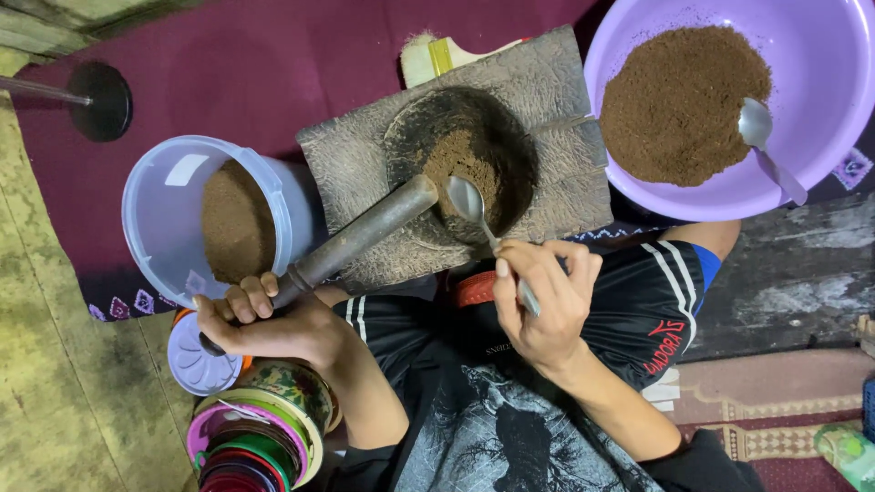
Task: Grinding brown powder in a stone mortar using a wooden pestle and a spoon
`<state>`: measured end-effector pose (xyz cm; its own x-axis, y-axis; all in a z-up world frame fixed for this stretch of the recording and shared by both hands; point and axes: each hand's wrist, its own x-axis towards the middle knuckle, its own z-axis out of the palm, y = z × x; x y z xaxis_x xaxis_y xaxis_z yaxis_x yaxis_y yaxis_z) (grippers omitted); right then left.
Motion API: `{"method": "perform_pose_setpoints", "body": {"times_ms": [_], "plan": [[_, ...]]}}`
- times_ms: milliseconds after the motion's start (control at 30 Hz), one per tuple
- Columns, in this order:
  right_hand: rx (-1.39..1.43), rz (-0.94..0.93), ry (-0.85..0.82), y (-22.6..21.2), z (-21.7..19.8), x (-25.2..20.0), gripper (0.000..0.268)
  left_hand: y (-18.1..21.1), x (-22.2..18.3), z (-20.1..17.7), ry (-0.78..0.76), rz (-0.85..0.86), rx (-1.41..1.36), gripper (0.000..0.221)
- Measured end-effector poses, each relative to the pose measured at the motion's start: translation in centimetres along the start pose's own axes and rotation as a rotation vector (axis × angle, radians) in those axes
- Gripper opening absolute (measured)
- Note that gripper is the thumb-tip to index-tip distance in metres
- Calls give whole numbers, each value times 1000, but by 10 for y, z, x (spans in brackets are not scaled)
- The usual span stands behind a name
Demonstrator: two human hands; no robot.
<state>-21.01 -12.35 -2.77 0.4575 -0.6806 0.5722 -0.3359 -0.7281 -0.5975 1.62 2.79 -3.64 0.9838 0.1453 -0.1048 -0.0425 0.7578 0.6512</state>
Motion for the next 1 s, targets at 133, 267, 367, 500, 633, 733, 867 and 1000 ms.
{"method": "perform_pose_setpoints", "body": {"times_ms": [133, 267, 367, 500, 633, 733, 867, 1000], "plan": [[53, 26, 39, -7, 0, 2, 11, 1, 1, -1, 12, 4, 31, 33], [34, -7, 19, -1, 7, 8, 12, -2, -3, 3, 4, 21, 40, 33], [19, 14, -12, 10, 3, 10, 10, -1, 2, -2, 2, 26, 23, 30], [72, 21, 5, 4, -3, 9, 12, 0, 2, -2, -12, 21, 37, 31], [69, -7, -7, 7, 1, 10, 11, 0, -4, 4, 10, 23, 48, 31], [73, -9, 1, 3, -7, 14, 12, -2, -2, 1, 10, 17, 44, 30], [73, -66, 3, -4, -13, 14, 16, 0, -2, -4, -46, 2, 52, 32], [32, -121, -9, 5, -15, 9, 12, -1, 1, -4, -13, 11, 56, 30]]}}
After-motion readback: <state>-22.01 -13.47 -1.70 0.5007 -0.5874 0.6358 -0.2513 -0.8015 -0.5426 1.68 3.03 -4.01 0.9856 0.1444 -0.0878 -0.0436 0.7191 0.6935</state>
